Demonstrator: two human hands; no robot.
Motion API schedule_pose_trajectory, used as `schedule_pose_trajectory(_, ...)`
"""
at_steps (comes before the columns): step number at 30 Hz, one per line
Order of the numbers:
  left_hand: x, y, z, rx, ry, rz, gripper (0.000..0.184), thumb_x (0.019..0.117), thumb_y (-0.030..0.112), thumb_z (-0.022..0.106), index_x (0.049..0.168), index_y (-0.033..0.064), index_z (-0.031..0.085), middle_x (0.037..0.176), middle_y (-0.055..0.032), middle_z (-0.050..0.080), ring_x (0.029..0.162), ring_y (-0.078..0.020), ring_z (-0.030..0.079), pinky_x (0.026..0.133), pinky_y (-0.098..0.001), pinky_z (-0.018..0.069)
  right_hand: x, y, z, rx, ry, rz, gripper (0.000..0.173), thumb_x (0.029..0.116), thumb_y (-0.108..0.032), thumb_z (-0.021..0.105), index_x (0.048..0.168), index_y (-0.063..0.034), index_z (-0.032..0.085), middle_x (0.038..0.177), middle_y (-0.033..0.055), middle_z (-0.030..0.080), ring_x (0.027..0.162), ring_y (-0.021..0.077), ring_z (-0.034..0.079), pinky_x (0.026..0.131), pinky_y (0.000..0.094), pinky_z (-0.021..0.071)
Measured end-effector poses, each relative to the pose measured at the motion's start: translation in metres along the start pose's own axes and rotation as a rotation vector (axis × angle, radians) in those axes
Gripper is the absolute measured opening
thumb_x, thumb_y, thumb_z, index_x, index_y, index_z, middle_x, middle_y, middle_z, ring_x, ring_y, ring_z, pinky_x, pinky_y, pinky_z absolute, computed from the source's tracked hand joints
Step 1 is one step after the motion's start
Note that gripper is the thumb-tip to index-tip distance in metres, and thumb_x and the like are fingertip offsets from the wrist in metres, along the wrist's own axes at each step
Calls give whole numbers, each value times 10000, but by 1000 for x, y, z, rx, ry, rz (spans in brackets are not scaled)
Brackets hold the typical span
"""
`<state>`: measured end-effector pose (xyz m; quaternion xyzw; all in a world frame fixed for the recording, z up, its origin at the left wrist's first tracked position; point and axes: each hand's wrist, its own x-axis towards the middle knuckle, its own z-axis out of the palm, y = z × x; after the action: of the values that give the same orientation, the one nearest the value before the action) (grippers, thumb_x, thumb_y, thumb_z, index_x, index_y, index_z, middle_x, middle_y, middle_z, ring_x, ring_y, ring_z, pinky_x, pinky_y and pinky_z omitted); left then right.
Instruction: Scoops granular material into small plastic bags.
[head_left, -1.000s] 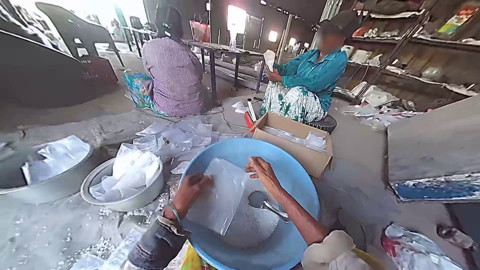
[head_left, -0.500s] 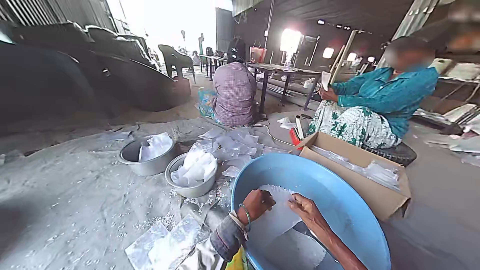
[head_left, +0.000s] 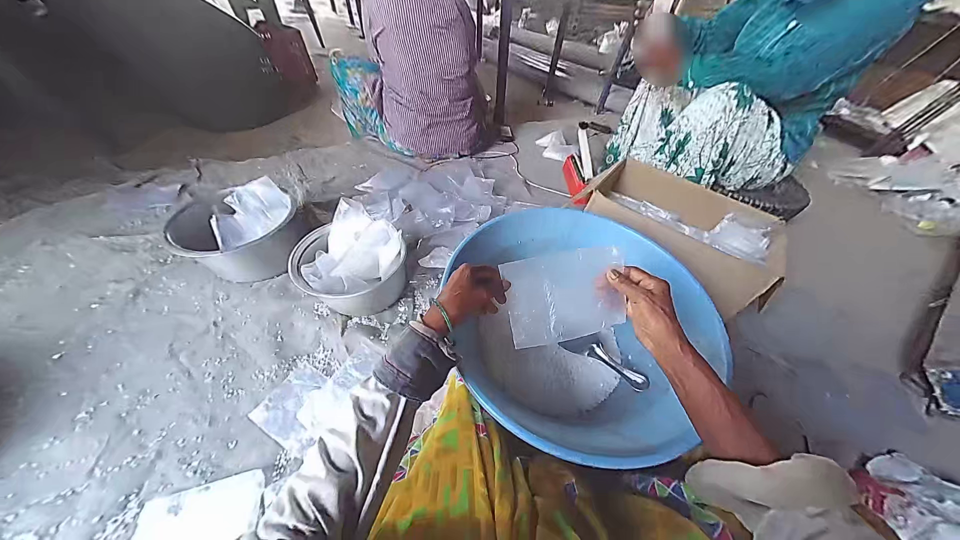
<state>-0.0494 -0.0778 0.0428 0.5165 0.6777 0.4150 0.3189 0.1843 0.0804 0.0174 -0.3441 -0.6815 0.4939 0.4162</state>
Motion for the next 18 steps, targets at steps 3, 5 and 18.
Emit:
schedule_pose_trajectory(3,8,-11,10,-53,47,-59,254,1089,135,520,1122,-82,649,1006,-174,705,793,-176,659,769,-352,553,0,8,3,14,7,61,182,1067,-102,523,1067,41,637,860,32,704,728,65,681,683,241,574)
schedule_pose_trajectory(5,16,-22,14,-93,57,-86,278,1090,170,536,1177,-71,642,1036,-183,705,836,-210,682,793,-385,569,0,10,5,16,25,99,174,1064,-105,538,1063,38,638,852,37,702,720,67,679,683,244,573)
schedule_pose_trajectory(18,8,-5,23,218,150,-60,239,1019,168,668,1034,-63,724,926,-222,706,853,-337,658,815,-539,505,-9,15,17,-511,35,30,465,1035,-145,613,1395,119,482,1317,336,572,1205,412,601,1024,504,474)
